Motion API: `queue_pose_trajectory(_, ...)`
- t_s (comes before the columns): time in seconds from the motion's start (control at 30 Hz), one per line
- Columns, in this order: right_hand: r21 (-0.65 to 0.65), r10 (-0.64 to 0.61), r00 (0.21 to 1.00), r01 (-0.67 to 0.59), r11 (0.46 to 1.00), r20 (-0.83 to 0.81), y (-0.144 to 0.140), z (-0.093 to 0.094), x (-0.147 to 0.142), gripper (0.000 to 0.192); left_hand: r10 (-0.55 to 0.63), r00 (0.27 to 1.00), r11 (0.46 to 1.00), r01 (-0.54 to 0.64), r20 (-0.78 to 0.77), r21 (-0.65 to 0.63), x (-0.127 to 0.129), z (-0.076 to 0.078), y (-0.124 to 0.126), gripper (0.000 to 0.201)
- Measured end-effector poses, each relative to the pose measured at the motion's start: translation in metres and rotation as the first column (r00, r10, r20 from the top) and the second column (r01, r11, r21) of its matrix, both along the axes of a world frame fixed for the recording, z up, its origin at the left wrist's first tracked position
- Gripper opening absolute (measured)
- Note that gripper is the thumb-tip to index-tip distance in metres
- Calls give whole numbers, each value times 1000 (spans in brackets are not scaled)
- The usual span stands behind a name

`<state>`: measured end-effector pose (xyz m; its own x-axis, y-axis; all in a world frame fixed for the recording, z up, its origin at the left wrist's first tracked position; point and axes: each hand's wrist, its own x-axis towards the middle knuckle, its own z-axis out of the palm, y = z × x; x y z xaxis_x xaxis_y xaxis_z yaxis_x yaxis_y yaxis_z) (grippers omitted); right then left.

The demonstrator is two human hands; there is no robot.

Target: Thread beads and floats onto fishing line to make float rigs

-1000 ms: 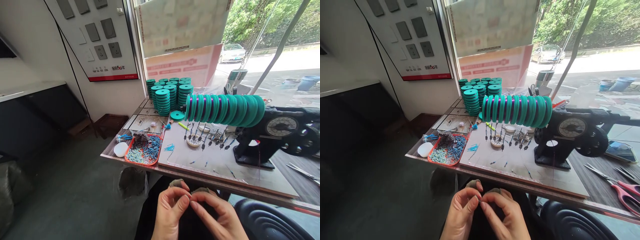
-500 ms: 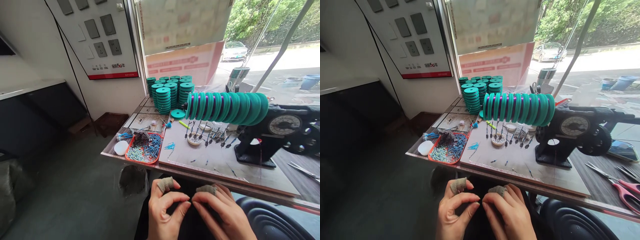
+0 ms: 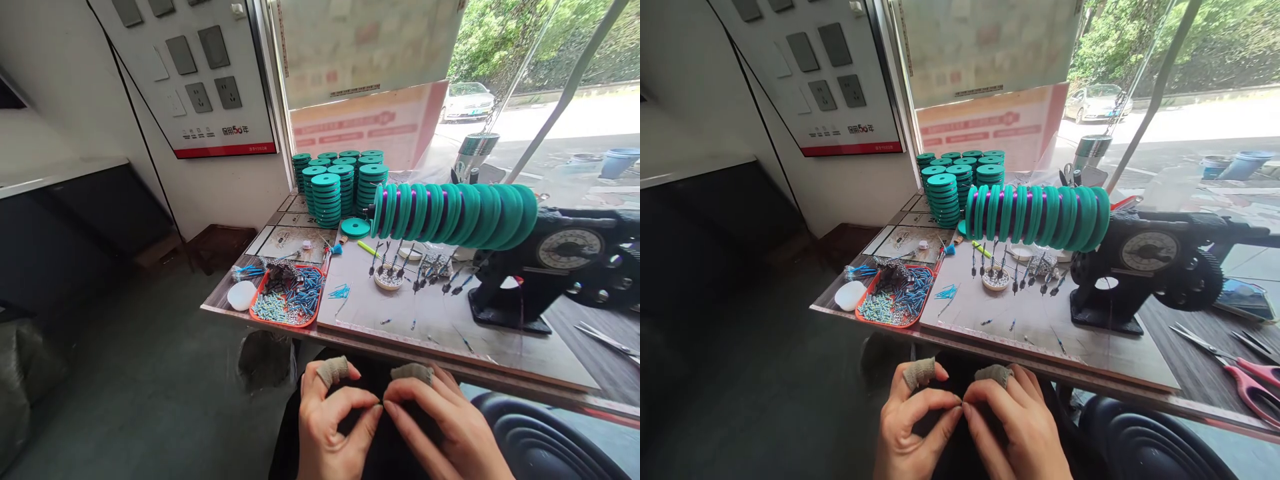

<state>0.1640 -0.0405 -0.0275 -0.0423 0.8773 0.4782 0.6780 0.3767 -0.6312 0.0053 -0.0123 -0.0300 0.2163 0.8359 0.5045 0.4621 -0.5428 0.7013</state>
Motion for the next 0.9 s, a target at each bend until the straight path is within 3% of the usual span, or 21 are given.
queue_pose_trajectory(0.73,14,57,998,-57,998,40,1,-6,-2,8,71,997,994,-71,-5,85,4,-8,-3,8)
queue_pose_trajectory(0.9,48,47,996,-51,998,77,3,3,-1,10,82,996,990,-78,-30,117,3,-10,-3,10)
